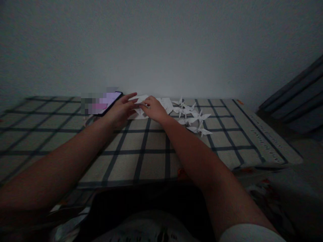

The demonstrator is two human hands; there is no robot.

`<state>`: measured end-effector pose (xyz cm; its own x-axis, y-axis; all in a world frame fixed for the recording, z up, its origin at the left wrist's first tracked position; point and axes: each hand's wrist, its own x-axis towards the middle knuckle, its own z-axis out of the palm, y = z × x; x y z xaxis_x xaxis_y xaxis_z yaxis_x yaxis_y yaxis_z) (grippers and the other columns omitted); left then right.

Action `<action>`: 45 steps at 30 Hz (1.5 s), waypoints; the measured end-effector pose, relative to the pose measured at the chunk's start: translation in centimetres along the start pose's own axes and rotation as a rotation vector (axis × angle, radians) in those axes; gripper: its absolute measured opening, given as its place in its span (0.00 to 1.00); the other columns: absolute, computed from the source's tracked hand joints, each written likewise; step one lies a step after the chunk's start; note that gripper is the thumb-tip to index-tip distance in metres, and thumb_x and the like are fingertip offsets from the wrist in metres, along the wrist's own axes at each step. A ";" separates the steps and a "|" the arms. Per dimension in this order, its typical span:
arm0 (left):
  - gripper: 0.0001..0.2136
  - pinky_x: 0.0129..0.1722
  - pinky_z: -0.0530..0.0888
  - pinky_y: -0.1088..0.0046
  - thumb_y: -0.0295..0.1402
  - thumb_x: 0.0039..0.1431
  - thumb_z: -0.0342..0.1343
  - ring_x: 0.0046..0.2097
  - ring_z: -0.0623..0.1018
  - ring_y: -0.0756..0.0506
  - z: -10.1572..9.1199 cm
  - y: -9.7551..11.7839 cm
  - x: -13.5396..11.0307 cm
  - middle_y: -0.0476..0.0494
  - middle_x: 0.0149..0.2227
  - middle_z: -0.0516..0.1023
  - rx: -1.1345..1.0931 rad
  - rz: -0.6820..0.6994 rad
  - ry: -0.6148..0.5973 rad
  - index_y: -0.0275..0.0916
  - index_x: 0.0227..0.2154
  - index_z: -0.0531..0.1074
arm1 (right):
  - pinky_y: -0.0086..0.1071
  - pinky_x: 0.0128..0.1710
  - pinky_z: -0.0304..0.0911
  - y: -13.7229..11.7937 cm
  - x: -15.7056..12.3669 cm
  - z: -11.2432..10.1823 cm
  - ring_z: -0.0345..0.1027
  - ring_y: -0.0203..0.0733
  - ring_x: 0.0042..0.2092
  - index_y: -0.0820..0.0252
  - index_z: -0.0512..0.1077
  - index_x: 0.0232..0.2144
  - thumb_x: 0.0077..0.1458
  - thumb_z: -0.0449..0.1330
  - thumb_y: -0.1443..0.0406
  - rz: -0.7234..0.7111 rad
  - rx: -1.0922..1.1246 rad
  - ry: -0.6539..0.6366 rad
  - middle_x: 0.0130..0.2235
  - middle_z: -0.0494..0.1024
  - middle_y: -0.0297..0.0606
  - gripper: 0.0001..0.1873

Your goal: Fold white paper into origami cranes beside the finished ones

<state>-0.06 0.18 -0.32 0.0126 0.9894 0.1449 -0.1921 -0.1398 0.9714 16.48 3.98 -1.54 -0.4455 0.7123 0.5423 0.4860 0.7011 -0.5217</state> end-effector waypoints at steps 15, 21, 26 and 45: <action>0.17 0.46 0.75 0.65 0.30 0.46 0.63 0.41 0.78 0.45 -0.6 -1.1 0.9 0.41 0.42 0.81 0.251 0.178 0.104 0.35 0.42 0.77 | 0.33 0.37 0.57 -0.2 -0.1 -0.1 0.64 0.38 0.35 0.60 0.72 0.30 0.63 0.57 0.54 0.126 0.143 0.003 0.31 0.72 0.34 0.17; 0.13 0.40 0.74 0.70 0.32 0.48 0.65 0.35 0.78 0.49 -0.3 -0.9 0.8 0.43 0.37 0.80 0.152 0.049 0.115 0.35 0.37 0.77 | 0.32 0.36 0.58 -0.6 -0.2 -0.4 0.66 0.38 0.34 0.61 0.75 0.32 0.64 0.56 0.58 0.160 0.208 0.045 0.32 0.77 0.35 0.15; 0.13 0.36 0.74 0.71 0.32 0.50 0.63 0.33 0.77 0.48 -0.4 -0.9 0.7 0.43 0.36 0.80 0.196 0.054 0.108 0.35 0.39 0.77 | 0.32 0.38 0.61 -0.8 -0.2 -0.5 0.68 0.38 0.35 0.63 0.78 0.36 0.62 0.58 0.58 0.144 0.209 0.060 0.35 0.80 0.37 0.14; 0.15 0.36 0.70 0.71 0.43 0.51 0.63 0.35 0.76 0.45 -1.0 -0.4 0.4 0.42 0.33 0.82 0.580 0.213 0.106 0.35 0.33 0.81 | 0.34 0.43 0.61 -0.8 0.2 -0.5 0.63 0.38 0.37 0.58 0.66 0.23 0.62 0.59 0.54 0.163 0.054 0.131 0.30 0.68 0.34 0.19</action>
<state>-0.96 0.69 -0.79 -0.0701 0.9320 0.3556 0.3841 -0.3038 0.8719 16.38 3.55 -0.75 -0.2609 0.8088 0.5271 0.5014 0.5801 -0.6419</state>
